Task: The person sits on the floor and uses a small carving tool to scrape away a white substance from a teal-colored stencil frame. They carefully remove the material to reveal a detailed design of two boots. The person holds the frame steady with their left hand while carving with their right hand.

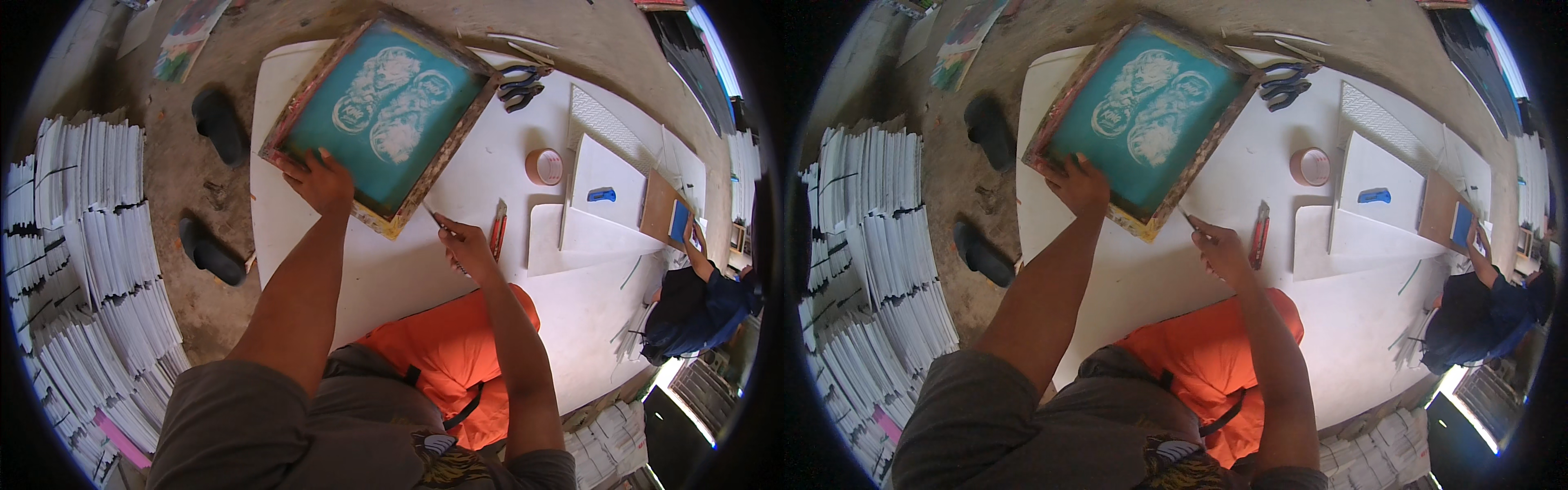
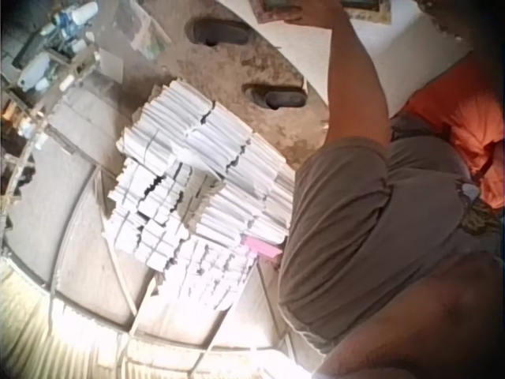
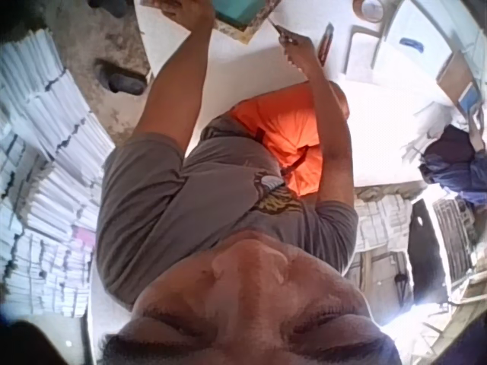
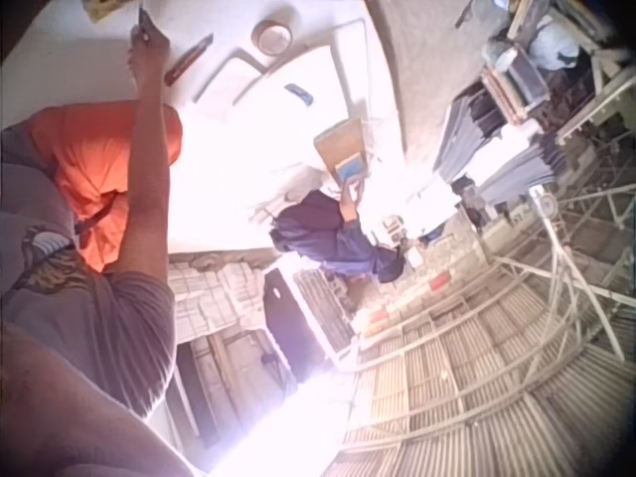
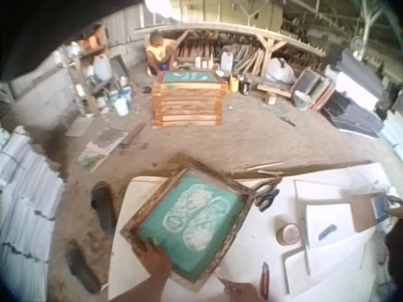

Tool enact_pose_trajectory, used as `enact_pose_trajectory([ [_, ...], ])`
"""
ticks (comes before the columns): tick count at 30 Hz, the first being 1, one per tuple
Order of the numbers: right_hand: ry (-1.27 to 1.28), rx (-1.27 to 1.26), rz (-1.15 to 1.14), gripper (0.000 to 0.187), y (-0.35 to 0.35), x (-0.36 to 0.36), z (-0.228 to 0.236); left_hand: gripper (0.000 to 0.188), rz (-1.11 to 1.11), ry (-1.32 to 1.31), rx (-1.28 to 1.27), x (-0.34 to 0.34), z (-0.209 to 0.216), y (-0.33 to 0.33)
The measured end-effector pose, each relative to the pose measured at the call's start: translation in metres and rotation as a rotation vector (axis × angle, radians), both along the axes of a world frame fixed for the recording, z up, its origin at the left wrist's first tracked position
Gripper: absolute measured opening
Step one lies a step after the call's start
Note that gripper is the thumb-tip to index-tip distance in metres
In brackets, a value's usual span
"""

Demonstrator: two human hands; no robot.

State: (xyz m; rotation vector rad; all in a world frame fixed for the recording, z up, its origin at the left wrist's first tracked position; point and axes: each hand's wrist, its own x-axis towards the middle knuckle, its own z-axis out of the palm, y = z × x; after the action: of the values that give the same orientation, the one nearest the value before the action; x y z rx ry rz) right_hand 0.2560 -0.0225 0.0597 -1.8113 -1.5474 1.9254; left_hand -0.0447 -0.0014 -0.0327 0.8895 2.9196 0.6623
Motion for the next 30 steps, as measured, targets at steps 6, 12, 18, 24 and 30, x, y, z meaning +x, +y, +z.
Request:
enact_pose_trajectory([
  [6,-0.476,0.547,0.444,0.042,-0.005,-0.012,0.021,0.057,-0.056,0.116,0.022,-0.005,-0.013,-0.005],
  [12,-0.532,0.579,0.460,0.040,-0.010,-0.016,0.012,0.060,-0.038,0.027,0.019,-0.004,-0.008,-0.005],
  [18,-0.521,0.613,0.422,0.039,-0.011,-0.017,0.014,0.062,-0.037,0.007,-0.009,-0.006,-0.007,-0.005],
  [24,-0.502,0.563,0.432,0.042,-0.011,-0.012,0.009,0.059,-0.031,0.008,-0.016,-0.005,-0.008,-0.004],
  [30,-0.567,0.604,0.493,0.042,-0.010,-0.016,0.013,0.056,-0.022,0.000,-0.013,-0.005,-0.006,-0.003],
])
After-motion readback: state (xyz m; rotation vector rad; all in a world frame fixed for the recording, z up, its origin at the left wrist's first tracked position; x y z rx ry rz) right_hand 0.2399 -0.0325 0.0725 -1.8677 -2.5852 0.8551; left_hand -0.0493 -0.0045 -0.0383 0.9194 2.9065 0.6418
